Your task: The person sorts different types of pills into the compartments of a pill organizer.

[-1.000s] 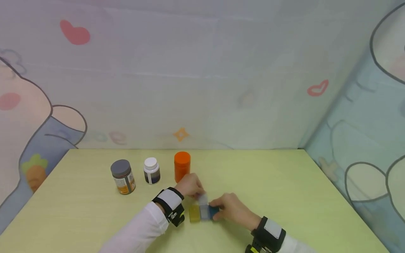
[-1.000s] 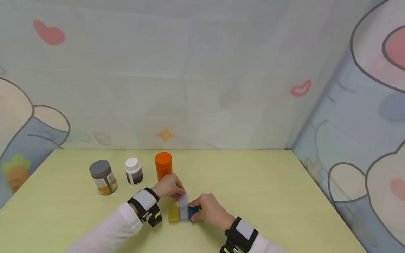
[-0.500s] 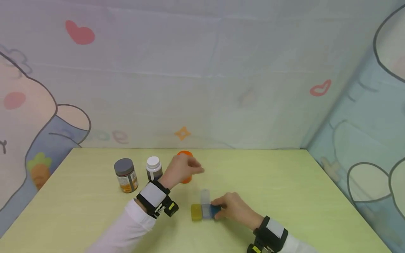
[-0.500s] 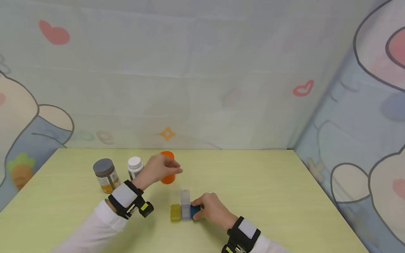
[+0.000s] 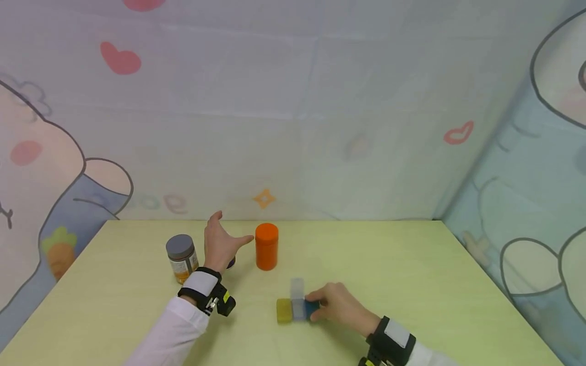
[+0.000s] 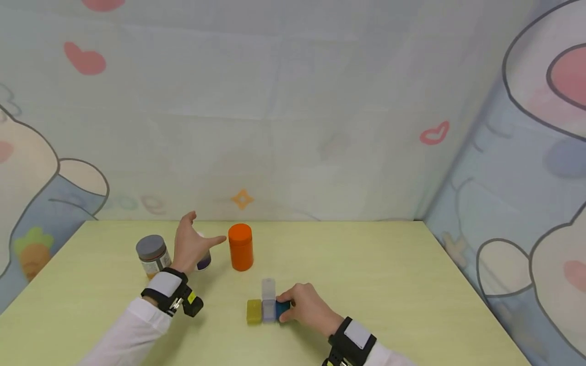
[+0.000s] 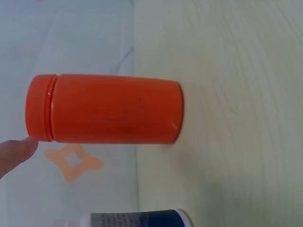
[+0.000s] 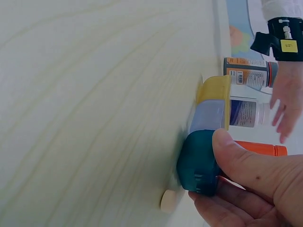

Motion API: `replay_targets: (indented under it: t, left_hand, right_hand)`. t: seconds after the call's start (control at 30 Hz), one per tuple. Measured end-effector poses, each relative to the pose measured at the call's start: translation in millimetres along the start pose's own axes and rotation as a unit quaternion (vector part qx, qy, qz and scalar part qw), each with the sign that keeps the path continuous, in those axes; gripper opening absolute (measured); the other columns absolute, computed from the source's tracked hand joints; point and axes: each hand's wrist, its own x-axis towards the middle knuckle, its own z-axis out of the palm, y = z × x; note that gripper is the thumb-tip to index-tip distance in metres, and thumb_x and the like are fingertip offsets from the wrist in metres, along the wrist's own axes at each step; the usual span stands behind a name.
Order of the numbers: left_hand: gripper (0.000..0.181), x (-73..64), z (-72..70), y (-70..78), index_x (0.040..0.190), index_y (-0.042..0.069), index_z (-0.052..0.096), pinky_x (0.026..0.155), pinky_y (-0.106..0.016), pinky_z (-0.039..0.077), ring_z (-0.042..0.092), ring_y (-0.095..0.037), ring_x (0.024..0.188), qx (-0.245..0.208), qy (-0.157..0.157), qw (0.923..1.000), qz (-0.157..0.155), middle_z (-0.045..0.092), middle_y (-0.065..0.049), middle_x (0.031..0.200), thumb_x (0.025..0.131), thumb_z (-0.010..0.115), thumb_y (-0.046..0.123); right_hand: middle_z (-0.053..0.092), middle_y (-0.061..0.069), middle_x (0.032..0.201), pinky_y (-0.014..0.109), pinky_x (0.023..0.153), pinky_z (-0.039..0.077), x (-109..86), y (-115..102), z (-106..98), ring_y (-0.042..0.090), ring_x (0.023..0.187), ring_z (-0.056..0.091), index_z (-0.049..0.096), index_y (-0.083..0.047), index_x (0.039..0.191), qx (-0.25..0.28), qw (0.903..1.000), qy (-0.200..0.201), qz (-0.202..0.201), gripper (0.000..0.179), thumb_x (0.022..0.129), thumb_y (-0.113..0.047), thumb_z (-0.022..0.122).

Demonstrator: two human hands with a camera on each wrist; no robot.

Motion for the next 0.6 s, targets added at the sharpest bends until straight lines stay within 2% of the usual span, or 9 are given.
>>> replay_targets:
  t: [0.1, 0.33, 0.47, 0.6]
  left_hand:
    - [0.091, 0.2, 1.4, -10.9, 0.134, -0.008, 0.029, 0.099, -0.049, 0.032, 0.036, -0.04, 0.121, -0.001, 0.002, 0.9998, -0.022, 0.037, -0.026, 0.133, 0.066, 0.081, 0.02]
    - [0.089, -6.4, 6.4, -28.9, 0.133, -0.008, 0.023, 0.091, -0.05, 0.039, 0.046, -0.043, 0.109, -0.037, -0.014, 0.9944, -0.098, 0.044, -0.031, 0.124, 0.068, 0.079, 0.014]
    - [0.081, -8.5, 7.4, -35.0, 0.128, -0.009, 0.027, 0.089, -0.05, 0.041, 0.049, -0.043, 0.106, -0.031, -0.008, 0.9935, -0.109, 0.048, -0.032, 0.117, 0.068, 0.078, 0.013]
    - [0.077, -8.3, 6.7, -37.5, 0.126, -0.009, 0.031, 0.091, -0.05, 0.039, 0.048, -0.042, 0.108, -0.025, -0.015, 0.9931, -0.114, 0.048, -0.031, 0.118, 0.069, 0.077, 0.015]
  right_hand:
    - [0.065, 0.018, 0.103, 0.029, 0.069, 0.05, 0.8, 1, 0, 0.027, 0.091, 0.062, 0.066, 0.006, 0.102, -0.003, 1.0, 0.005, -0.003, 0.038, 0.068, -0.007, 0.076]
    - [0.065, 0.017, 0.103, 0.026, 0.067, 0.049, 1.0, 1, -2, 0.024, 0.091, 0.061, 0.066, 0.005, 0.103, -0.004, 1.0, 0.007, -0.001, 0.038, 0.068, -0.007, 0.076]
    - [0.065, 0.017, 0.103, 0.025, 0.066, 0.048, 0.5, 1, -2, 0.024, 0.09, 0.061, 0.066, 0.005, 0.103, -0.004, 1.0, 0.005, -0.001, 0.038, 0.068, -0.008, 0.076]
    - [0.065, 0.017, 0.104, 0.024, 0.066, 0.048, 0.4, 1, -2, 0.024, 0.09, 0.061, 0.066, 0.005, 0.103, -0.009, 0.9999, 0.007, -0.004, 0.039, 0.068, -0.008, 0.076]
